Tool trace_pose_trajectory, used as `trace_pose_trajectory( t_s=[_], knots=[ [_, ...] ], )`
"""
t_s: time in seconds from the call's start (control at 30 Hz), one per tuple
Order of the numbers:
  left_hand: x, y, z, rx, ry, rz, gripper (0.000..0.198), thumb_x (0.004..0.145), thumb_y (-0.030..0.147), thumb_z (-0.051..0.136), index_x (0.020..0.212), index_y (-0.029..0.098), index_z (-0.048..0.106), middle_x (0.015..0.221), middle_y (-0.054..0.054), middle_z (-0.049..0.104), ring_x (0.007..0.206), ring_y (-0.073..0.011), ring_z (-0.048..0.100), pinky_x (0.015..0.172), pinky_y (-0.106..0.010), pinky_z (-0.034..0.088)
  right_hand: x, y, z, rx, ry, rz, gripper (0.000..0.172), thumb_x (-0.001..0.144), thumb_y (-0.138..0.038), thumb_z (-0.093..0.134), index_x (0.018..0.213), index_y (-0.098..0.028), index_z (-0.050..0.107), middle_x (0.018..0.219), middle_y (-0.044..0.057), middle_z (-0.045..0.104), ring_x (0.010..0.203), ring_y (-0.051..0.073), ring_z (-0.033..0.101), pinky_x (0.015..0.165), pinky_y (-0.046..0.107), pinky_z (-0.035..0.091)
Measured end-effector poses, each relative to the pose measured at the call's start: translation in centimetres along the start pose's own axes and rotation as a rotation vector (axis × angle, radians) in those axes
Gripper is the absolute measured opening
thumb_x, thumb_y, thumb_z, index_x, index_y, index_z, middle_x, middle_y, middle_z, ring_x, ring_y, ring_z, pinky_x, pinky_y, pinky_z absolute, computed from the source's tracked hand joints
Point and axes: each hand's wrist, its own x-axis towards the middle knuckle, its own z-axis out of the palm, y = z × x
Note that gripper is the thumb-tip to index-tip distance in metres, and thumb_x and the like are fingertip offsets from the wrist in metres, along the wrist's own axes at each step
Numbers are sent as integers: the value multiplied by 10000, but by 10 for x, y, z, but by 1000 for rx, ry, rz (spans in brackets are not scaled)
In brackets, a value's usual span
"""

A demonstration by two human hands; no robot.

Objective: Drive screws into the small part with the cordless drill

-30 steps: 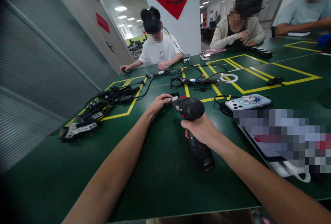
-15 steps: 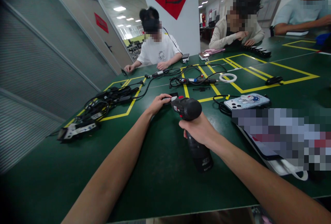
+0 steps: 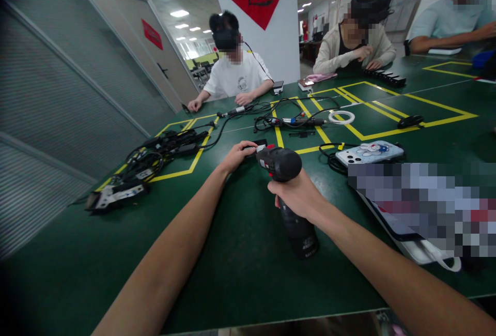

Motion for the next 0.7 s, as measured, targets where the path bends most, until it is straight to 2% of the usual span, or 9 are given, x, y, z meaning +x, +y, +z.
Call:
trace_pose_trajectory(
  t_s=[0.7],
  knots=[
    [0, 0, 0, -26, 1, -15, 285, 745, 360, 606, 972, 213, 697, 1050, -51, 646, 1046, -223, 555, 966, -356, 402, 0, -3, 1, 3, 3, 13, 48, 693, -212, 570, 697, -166, 583, 491, 7, 586, 454, 129, 530, 464, 242, 373]
  ],
)
